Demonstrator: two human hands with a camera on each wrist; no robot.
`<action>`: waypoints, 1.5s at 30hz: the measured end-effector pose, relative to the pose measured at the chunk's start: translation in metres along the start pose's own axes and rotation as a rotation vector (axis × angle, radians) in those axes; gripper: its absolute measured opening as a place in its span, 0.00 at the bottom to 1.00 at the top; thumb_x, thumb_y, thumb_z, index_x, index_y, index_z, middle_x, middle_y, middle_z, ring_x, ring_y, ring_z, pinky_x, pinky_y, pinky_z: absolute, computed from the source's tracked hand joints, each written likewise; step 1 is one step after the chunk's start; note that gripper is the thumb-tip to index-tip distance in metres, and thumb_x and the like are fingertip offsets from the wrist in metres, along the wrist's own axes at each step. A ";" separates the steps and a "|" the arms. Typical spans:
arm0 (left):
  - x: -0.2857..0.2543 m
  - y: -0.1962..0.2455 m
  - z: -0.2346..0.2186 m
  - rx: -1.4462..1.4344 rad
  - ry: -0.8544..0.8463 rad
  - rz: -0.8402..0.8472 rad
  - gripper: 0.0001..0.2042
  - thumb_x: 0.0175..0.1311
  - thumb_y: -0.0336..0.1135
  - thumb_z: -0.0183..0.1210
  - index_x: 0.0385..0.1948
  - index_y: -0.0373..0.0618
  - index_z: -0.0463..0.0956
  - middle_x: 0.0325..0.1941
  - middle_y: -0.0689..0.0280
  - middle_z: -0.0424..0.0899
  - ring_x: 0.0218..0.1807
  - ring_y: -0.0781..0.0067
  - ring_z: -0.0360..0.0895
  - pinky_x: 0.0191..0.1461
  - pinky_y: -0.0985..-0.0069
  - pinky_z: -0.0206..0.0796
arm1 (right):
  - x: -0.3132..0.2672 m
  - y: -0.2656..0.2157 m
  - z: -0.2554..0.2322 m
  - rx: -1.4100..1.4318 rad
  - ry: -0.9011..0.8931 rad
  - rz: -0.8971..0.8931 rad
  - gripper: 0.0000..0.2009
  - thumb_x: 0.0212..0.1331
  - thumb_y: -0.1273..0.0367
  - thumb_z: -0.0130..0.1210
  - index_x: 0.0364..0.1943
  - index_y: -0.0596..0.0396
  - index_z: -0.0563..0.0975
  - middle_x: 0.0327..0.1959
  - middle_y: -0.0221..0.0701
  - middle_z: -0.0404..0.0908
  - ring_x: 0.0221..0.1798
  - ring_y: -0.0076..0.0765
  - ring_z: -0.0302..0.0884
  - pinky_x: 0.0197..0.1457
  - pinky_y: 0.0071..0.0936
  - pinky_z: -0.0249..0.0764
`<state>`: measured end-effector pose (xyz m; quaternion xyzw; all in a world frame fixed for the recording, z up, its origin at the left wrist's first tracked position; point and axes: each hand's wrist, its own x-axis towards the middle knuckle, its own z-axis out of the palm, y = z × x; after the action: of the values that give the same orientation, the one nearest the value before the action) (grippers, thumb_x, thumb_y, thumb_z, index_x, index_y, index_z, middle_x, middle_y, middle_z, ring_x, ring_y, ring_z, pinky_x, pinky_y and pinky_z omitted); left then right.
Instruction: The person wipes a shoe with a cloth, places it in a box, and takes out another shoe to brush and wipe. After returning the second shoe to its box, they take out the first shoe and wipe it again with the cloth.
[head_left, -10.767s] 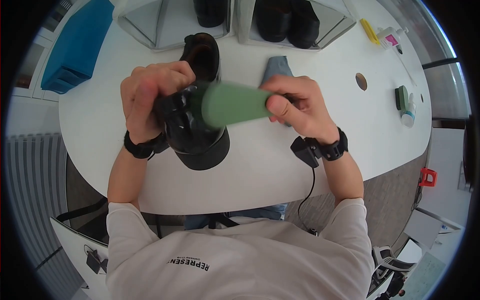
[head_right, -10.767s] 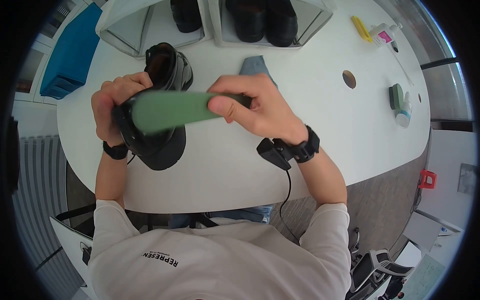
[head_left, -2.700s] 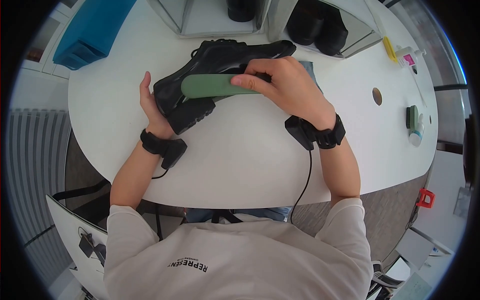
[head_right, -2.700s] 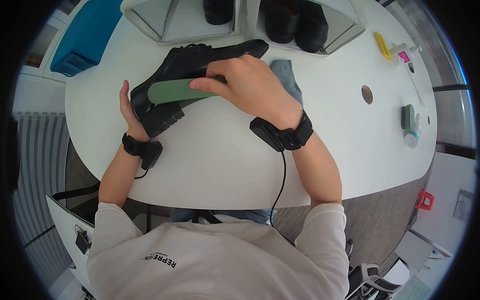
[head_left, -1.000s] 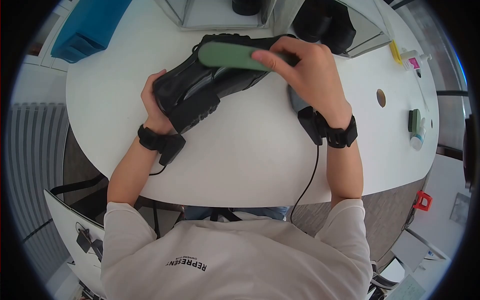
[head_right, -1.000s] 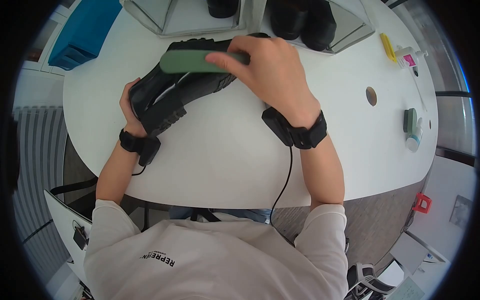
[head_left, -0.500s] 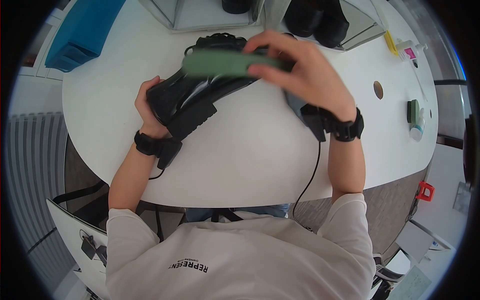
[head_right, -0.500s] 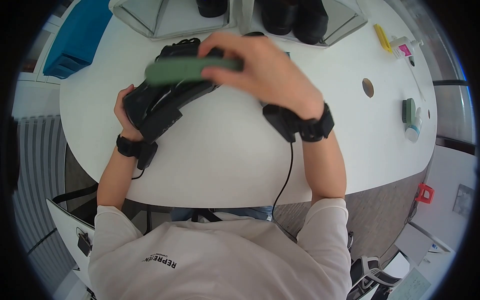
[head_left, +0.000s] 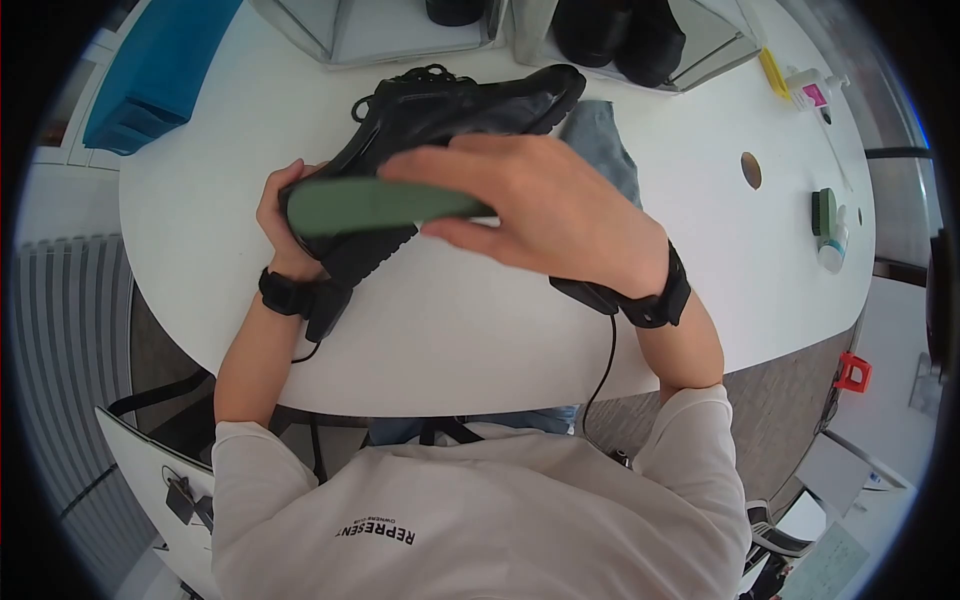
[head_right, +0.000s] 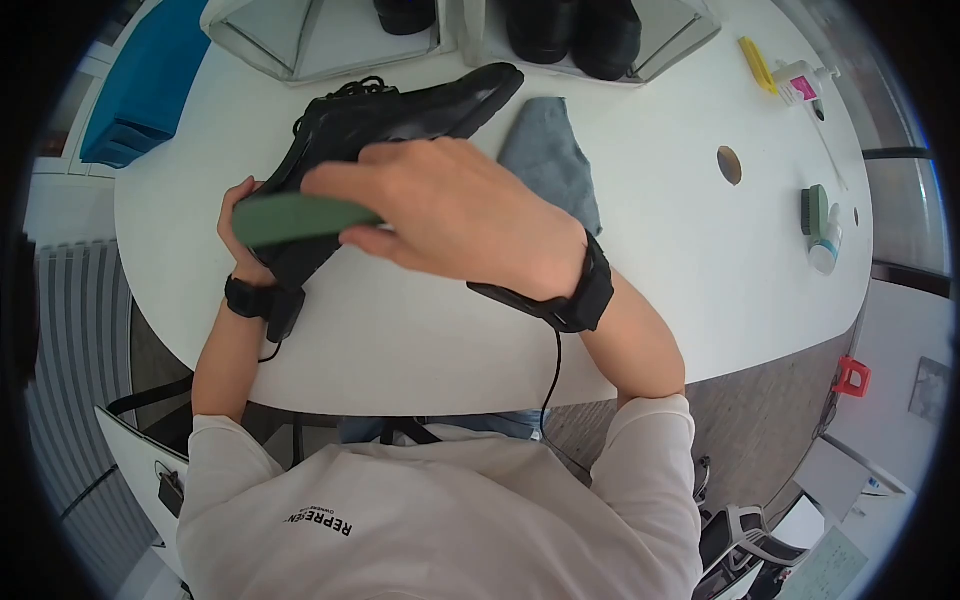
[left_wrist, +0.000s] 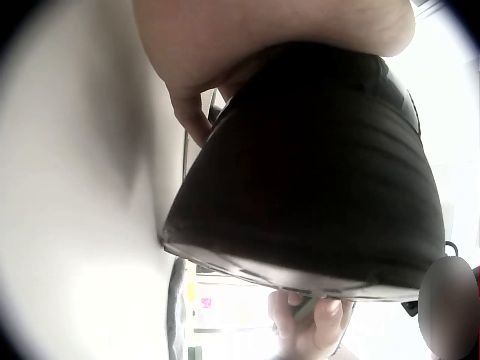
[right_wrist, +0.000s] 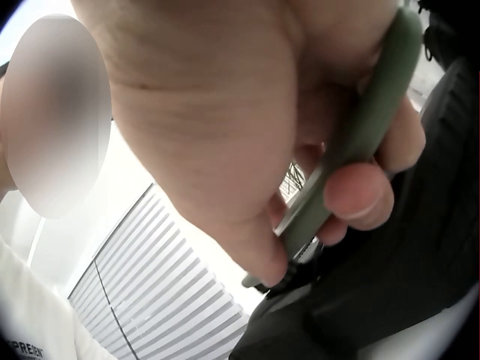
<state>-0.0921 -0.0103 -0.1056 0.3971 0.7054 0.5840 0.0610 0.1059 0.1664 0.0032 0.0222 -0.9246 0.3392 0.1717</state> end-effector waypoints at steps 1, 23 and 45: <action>0.005 0.008 -0.002 -0.349 -0.075 -0.254 0.21 0.63 0.48 0.45 0.31 0.36 0.77 0.29 0.61 0.81 0.32 0.71 0.75 0.41 0.76 0.68 | -0.001 -0.002 0.000 0.027 -0.108 -0.003 0.19 0.51 0.69 0.63 0.48 0.48 0.75 0.28 0.37 0.78 0.32 0.47 0.78 0.35 0.39 0.73; 0.012 0.028 0.001 -1.146 -0.275 -0.815 0.27 0.61 0.51 0.44 0.42 0.31 0.77 0.38 0.58 0.82 0.39 0.69 0.76 0.49 0.75 0.66 | 0.000 0.018 -0.033 -0.272 0.172 0.154 0.17 0.52 0.64 0.64 0.46 0.52 0.80 0.26 0.42 0.80 0.26 0.46 0.77 0.32 0.33 0.73; 0.011 0.037 0.004 -0.936 0.010 -0.817 0.16 0.67 0.44 0.46 0.25 0.43 0.74 0.24 0.66 0.78 0.29 0.74 0.74 0.40 0.77 0.68 | -0.005 0.021 -0.045 -0.192 0.055 0.166 0.17 0.52 0.61 0.65 0.43 0.55 0.81 0.21 0.40 0.78 0.23 0.44 0.76 0.29 0.31 0.71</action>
<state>-0.0792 0.0002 -0.0699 0.0234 0.4697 0.7627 0.4441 0.1211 0.2108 0.0207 -0.0801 -0.9464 0.2628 0.1697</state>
